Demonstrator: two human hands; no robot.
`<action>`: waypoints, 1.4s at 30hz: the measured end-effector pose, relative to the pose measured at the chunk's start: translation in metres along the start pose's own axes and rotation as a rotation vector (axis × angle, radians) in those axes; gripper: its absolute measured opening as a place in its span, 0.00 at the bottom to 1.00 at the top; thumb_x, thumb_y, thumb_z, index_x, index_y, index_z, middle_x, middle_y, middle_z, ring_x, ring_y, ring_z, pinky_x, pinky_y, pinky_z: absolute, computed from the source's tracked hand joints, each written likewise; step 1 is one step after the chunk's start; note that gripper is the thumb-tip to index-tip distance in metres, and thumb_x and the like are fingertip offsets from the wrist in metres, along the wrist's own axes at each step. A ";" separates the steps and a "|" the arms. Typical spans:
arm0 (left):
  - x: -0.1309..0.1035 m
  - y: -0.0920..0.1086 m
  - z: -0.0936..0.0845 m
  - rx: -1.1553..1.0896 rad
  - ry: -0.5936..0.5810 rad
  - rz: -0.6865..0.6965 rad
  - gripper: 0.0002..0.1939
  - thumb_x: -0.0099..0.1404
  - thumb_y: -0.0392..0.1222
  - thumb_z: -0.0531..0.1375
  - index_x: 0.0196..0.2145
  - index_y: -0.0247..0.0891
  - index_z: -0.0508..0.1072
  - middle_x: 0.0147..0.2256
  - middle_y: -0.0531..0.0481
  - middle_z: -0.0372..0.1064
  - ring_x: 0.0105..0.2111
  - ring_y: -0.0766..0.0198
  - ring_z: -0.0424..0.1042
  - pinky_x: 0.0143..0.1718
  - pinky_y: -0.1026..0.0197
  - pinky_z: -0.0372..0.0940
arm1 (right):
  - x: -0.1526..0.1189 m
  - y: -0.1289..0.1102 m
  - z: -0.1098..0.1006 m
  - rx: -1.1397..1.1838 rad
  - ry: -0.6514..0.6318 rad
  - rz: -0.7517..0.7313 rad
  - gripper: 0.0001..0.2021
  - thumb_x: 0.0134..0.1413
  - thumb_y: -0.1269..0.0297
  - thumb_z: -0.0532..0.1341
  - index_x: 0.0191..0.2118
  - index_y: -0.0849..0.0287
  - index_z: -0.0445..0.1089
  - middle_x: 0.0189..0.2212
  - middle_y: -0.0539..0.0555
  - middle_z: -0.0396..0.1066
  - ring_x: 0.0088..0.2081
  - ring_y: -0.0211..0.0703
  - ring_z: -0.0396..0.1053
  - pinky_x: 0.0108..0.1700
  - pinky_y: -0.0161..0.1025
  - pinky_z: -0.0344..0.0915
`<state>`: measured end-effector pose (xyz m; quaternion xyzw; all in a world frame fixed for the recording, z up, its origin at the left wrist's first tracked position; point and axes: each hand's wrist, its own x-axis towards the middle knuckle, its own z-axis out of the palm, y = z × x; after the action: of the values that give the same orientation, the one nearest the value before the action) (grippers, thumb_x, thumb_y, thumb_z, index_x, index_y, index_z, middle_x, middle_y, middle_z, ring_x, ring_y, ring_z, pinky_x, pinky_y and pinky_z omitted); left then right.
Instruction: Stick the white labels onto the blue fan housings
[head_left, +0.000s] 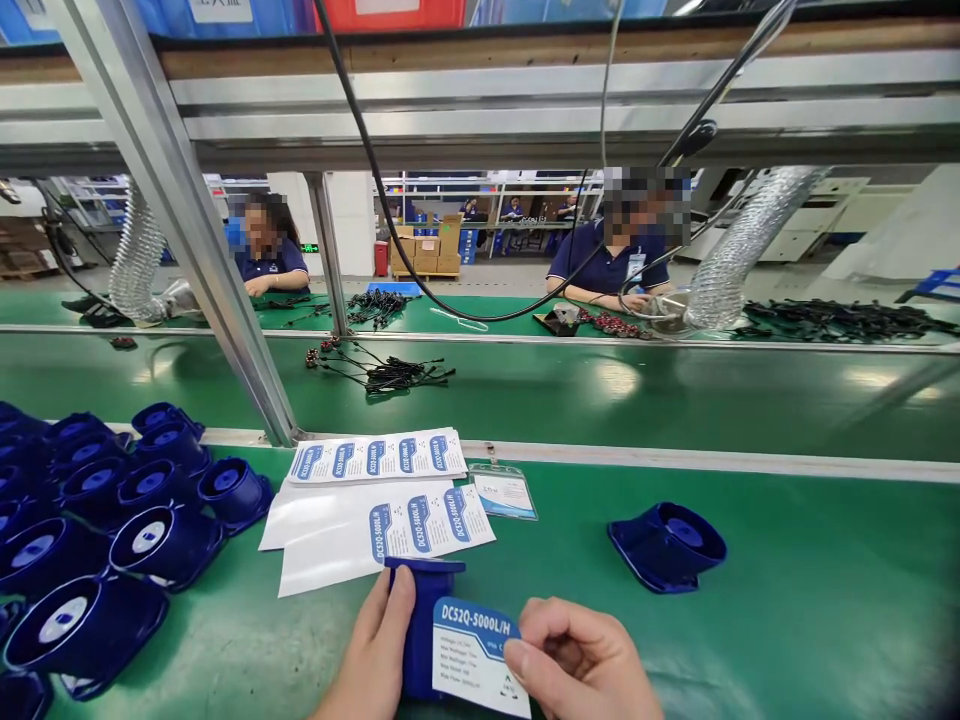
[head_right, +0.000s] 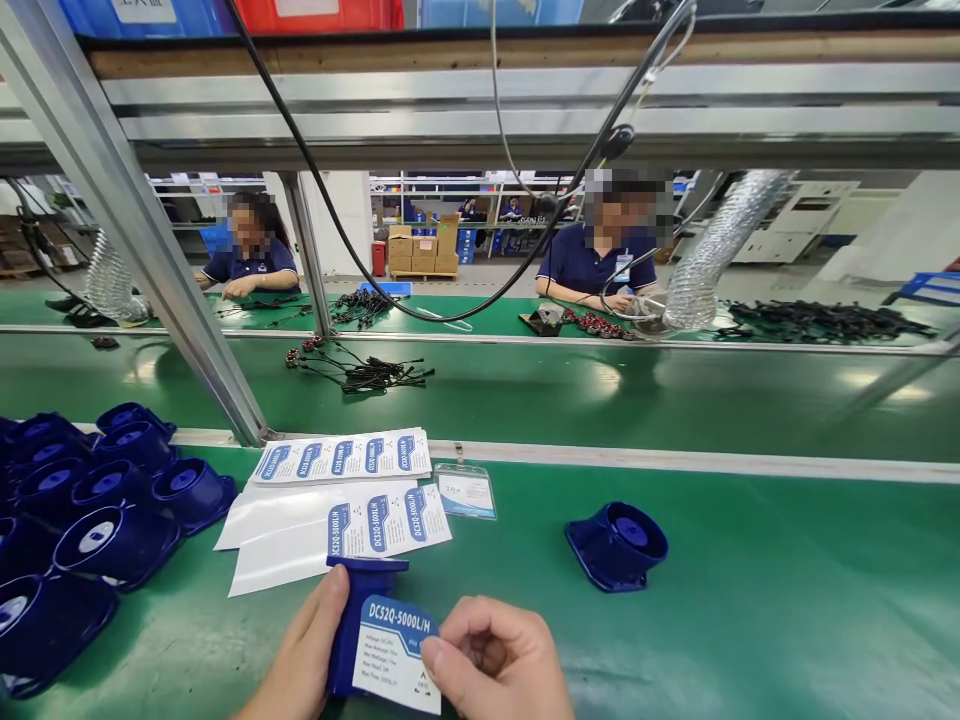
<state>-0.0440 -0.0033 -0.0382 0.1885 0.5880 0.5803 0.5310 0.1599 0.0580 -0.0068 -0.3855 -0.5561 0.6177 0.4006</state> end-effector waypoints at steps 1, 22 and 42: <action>-0.001 0.003 0.000 0.032 -0.010 0.012 0.35 0.65 0.67 0.66 0.55 0.34 0.79 0.58 0.37 0.76 0.68 0.38 0.64 0.71 0.44 0.60 | 0.000 0.000 0.000 0.001 -0.017 0.006 0.24 0.47 0.43 0.77 0.22 0.59 0.74 0.19 0.50 0.68 0.17 0.34 0.60 0.19 0.32 0.64; -0.013 0.028 0.006 0.229 -0.174 0.019 0.42 0.72 0.73 0.52 0.68 0.37 0.67 0.70 0.43 0.62 0.70 0.49 0.60 0.73 0.53 0.56 | -0.004 0.002 -0.002 -0.089 -0.064 -0.019 0.17 0.53 0.51 0.74 0.25 0.58 0.76 0.22 0.53 0.73 0.22 0.39 0.66 0.25 0.34 0.64; -0.015 0.030 0.008 0.199 -0.186 0.016 0.40 0.73 0.72 0.53 0.65 0.35 0.68 0.69 0.42 0.63 0.70 0.48 0.59 0.71 0.53 0.60 | -0.010 -0.011 0.017 0.031 0.109 0.036 0.17 0.44 0.52 0.79 0.21 0.58 0.77 0.21 0.51 0.71 0.23 0.37 0.62 0.26 0.35 0.57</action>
<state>-0.0438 -0.0045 -0.0039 0.2981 0.5894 0.5034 0.5571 0.1490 0.0430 0.0063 -0.4222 -0.5168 0.6116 0.4250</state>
